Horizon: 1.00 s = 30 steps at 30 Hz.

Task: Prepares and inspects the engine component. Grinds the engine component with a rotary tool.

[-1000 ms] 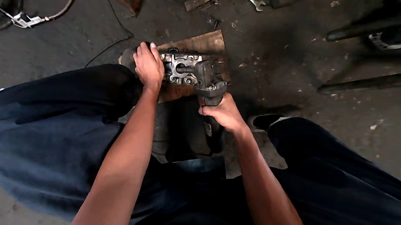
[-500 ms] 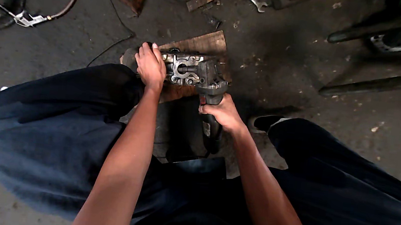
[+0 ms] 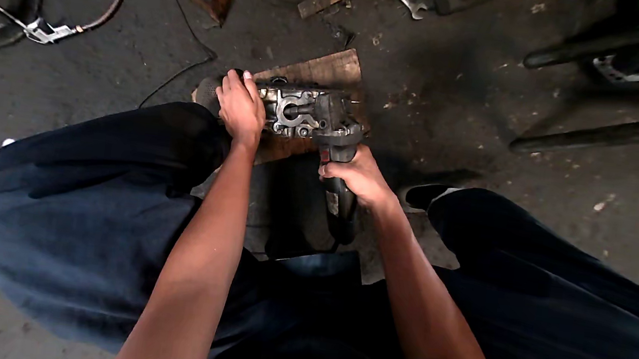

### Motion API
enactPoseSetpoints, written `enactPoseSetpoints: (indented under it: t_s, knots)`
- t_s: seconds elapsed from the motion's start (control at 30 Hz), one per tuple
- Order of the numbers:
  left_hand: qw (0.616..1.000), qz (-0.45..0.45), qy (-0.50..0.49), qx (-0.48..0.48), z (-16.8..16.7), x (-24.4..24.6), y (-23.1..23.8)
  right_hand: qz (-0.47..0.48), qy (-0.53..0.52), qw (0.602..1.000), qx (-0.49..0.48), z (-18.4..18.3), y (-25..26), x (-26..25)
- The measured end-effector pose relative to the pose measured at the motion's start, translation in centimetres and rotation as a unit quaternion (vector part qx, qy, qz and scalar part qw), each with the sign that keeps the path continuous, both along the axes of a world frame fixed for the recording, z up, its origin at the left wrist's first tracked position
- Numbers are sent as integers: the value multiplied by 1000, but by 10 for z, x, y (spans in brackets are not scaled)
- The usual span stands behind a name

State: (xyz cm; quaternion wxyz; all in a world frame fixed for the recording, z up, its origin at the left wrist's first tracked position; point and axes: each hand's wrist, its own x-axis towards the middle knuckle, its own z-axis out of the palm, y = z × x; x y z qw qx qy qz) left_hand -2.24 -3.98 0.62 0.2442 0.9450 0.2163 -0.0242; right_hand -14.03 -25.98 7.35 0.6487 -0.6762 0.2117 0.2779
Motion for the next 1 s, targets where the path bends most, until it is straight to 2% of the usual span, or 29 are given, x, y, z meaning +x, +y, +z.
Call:
enactPoseSetpoints:
  t_s: [0.47,0.7,1.0]
  knots:
    - [1000,-2,-6,0,3,2,-2,35,-27,998,-54,15,-7,-3]
    - [1000,-5,-6,-3,1,1,-1,83,-45,985,-146,16,9,0]
    - [1000,-2,-4,-8,3,2,-1,76,-42,986,-144,21,0,-2]
